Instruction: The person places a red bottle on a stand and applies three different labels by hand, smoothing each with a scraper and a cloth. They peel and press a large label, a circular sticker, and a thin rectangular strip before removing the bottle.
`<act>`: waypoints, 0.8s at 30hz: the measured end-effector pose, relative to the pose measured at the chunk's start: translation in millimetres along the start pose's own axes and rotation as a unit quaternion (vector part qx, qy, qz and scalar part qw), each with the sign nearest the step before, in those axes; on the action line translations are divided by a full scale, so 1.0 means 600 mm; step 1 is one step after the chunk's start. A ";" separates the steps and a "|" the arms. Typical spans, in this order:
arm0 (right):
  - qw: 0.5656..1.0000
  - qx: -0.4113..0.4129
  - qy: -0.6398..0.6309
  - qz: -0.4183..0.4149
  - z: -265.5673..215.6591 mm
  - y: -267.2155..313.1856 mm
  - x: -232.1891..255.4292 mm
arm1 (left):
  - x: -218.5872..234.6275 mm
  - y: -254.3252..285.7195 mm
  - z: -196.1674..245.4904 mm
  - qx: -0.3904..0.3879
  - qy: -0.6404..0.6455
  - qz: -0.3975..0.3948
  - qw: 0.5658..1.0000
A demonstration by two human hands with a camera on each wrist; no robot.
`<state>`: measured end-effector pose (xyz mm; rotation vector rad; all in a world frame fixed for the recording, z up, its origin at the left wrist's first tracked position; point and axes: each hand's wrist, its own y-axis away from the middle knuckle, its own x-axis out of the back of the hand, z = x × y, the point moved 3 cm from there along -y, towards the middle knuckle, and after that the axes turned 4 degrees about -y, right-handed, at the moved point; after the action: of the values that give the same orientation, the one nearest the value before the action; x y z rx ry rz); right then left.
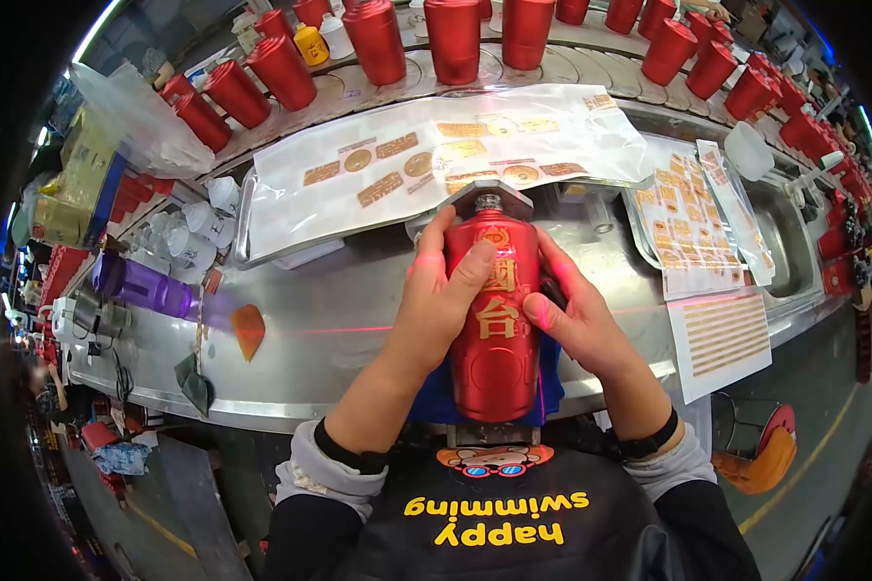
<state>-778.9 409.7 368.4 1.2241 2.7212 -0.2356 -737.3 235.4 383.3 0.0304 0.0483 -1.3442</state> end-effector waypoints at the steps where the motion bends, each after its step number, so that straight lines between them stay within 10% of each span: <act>1: 1.000 0.002 0.003 0.000 -0.001 0.000 0.000 | -0.001 -0.002 0.001 0.001 0.008 -0.003 1.000; 24: 1.000 0.015 0.014 -0.003 0.007 0.000 0.003 | -0.004 -0.026 0.005 0.030 0.107 -0.027 0.993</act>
<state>-779.9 410.0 363.7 1.2348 2.7549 -0.2633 -753.2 234.1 386.4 0.2254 0.1909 -1.3919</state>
